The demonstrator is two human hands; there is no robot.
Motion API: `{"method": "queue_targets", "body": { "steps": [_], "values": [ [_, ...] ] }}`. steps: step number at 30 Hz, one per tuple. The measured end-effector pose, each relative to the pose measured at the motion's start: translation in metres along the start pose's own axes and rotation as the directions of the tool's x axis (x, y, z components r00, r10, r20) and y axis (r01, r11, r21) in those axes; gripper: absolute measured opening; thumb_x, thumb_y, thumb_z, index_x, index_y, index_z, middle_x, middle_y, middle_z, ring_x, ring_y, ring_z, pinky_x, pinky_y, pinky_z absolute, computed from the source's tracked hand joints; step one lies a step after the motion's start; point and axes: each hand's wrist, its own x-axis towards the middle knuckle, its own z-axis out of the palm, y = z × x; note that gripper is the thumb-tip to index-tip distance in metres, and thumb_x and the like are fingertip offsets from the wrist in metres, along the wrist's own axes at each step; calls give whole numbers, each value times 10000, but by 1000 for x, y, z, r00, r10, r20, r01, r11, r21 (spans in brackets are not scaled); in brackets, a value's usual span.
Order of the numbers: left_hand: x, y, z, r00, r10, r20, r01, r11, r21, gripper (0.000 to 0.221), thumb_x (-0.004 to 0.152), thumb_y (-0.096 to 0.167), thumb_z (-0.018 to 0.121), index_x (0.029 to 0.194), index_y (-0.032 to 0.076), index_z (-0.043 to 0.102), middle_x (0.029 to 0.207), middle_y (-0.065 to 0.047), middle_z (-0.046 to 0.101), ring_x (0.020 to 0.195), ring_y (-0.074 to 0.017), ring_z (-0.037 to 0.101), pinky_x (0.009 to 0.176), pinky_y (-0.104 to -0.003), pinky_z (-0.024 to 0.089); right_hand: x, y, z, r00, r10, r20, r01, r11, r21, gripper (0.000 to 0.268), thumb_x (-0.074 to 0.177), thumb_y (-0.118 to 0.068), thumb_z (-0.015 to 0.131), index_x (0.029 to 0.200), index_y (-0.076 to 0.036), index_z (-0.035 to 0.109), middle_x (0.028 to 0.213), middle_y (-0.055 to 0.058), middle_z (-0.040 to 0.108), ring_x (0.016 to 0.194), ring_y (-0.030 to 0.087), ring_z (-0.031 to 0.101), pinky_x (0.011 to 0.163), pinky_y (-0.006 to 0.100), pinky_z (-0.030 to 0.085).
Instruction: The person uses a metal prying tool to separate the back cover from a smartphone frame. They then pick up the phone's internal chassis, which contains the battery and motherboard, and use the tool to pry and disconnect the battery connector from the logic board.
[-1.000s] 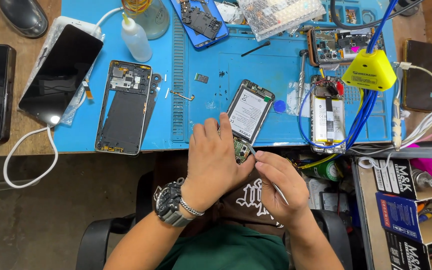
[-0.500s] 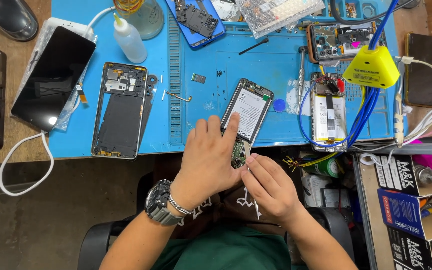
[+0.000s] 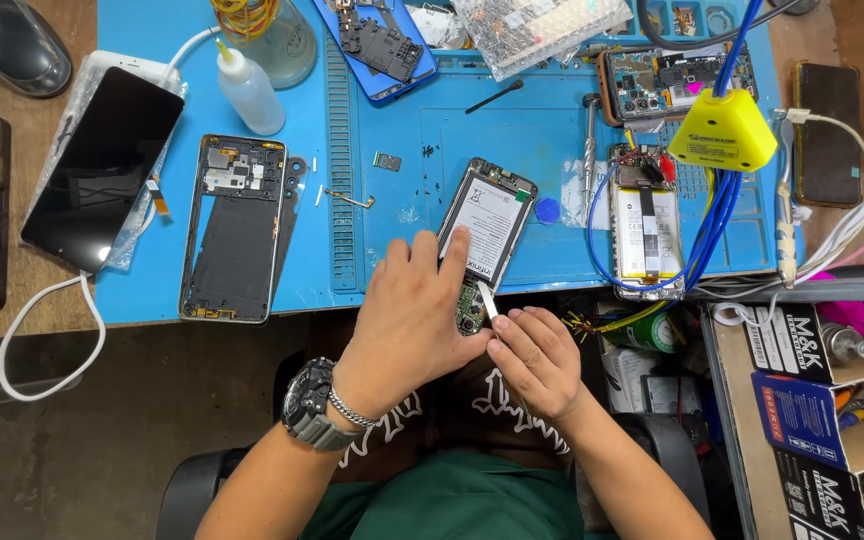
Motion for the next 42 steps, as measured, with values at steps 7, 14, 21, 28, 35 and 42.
{"method": "queue_targets", "body": {
  "steps": [7, 14, 21, 28, 35, 42],
  "values": [
    [0, 0, 11, 996, -91, 19, 92, 995, -33, 1163, 523, 556, 858, 1339, -200, 521, 894, -136, 482, 734, -361, 526, 620, -404, 470, 58, -14, -11, 989, 73, 131, -74, 997, 3, 222, 973, -41, 546, 1053, 11, 747, 1019, 210, 759, 783, 331, 721, 756, 454, 620],
    [4, 4, 6, 992, -117, 51, 118, 993, -17, 1133, 498, 521, 862, 1291, -221, 537, 886, -112, 470, 756, -346, 542, 615, -403, 488, 38, -2, -6, 995, -52, 87, 57, 997, -49, 69, 913, 9, 706, 963, -29, 735, 966, 214, 776, 680, 279, 687, 685, 424, 620],
    [10, 4, 1, 992, -109, 71, 109, 994, 5, 1152, 452, 532, 906, 1245, -232, 569, 881, -124, 499, 752, -344, 576, 582, -397, 507, 8, 10, -3, 995, -86, 59, 87, 996, -2, 155, 1001, -55, 591, 1021, -21, 741, 1000, 231, 776, 659, 276, 643, 657, 431, 564],
    [12, 5, -5, 992, -97, 83, 95, 995, 26, 1117, 463, 529, 903, 1213, -238, 591, 863, -118, 515, 731, -313, 593, 550, -371, 517, -11, 14, 2, 996, -73, 44, 71, 997, 33, 196, 1014, -100, 563, 1055, -21, 738, 1040, 240, 776, 652, 273, 638, 651, 433, 549],
    [11, 5, -3, 995, -94, 39, 94, 995, 13, 1105, 468, 527, 910, 1202, -237, 596, 853, -123, 508, 746, -317, 595, 585, -377, 535, -14, 12, 4, 999, -32, 10, 31, 995, 96, 267, 999, -115, 519, 1062, 4, 750, 1034, 248, 772, 642, 279, 639, 656, 437, 546],
    [6, -1, 17, 991, -125, 40, 124, 992, 11, 1081, 504, 530, 844, 1225, -231, 582, 874, -95, 480, 756, -321, 581, 582, -391, 537, 67, -5, -22, 975, 15, 220, -25, 999, 40, 327, 1031, -97, 431, 1075, 26, 731, 1014, 243, 728, 651, 301, 627, 685, 431, 571]
  ]
}}
